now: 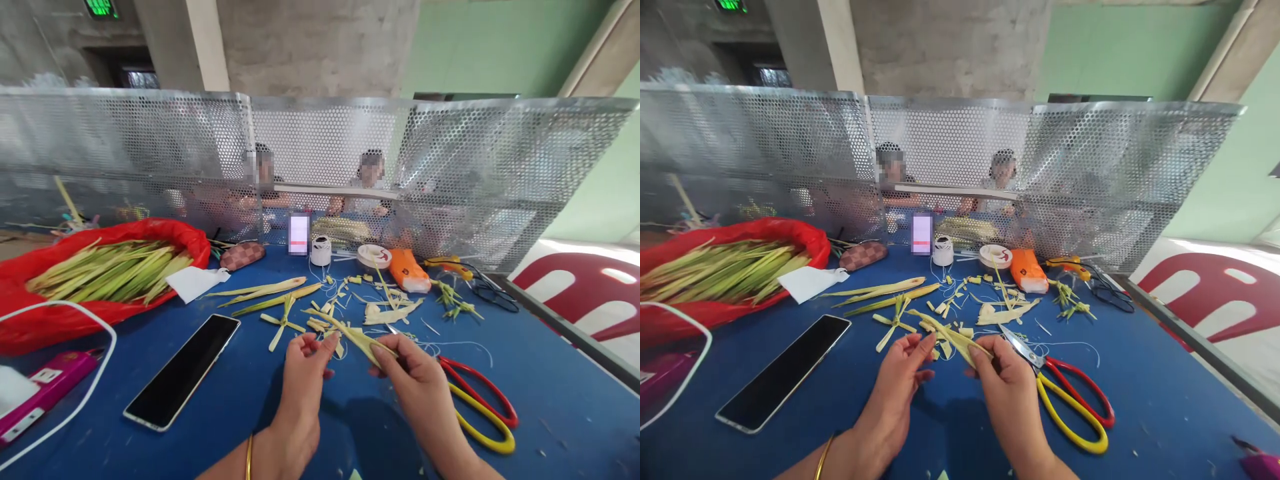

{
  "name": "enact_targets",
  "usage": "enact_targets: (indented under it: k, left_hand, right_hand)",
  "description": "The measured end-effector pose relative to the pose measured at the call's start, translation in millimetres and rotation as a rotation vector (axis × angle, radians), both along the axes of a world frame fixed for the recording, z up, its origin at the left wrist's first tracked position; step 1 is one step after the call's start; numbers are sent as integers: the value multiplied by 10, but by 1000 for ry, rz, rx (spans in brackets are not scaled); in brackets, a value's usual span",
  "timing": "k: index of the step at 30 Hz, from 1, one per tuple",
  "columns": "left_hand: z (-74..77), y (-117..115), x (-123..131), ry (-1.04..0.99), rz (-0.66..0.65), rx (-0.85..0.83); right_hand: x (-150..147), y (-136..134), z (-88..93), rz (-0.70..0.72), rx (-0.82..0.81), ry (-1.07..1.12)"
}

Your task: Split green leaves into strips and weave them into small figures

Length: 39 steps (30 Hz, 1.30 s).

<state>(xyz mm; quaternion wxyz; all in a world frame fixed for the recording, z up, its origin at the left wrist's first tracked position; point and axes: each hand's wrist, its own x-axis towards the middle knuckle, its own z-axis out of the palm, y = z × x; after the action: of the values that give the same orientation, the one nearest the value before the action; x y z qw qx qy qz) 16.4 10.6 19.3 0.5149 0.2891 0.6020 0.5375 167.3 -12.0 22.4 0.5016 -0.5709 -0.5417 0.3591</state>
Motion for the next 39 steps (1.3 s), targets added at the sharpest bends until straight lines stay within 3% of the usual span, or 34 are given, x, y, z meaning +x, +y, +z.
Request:
enact_targets:
  k: [5,9,12,17,23,29,36,39]
  left_hand:
    - [32,-83,74,-21,-353,139]
    - [92,-84,51,63,-444,173]
    - [114,-74,48,48,-496,181]
    - [85,-28,46,59,-404,240]
    - [-17,45,-4,151,-266,263]
    - [-11,20,34,66,-370,251]
    - [-68,153,-58,199,-197,349]
    - [-59,164,-57,143,-141,322]
  right_hand:
    - [-103,-78,-131,81,80,-262]
    - [-75,-107,-123,136,213,-536]
    - [-48,-100,-73,134,197,-486]
    - [-54,-96,-53,99,121,-371]
    - [-81,-126,-112,105,224,-551]
    - [-89,-129,-166,183,257,-712]
    - [-112,-202,-92,221,446,-777]
    - [-114,-211,-98,223,470,-795]
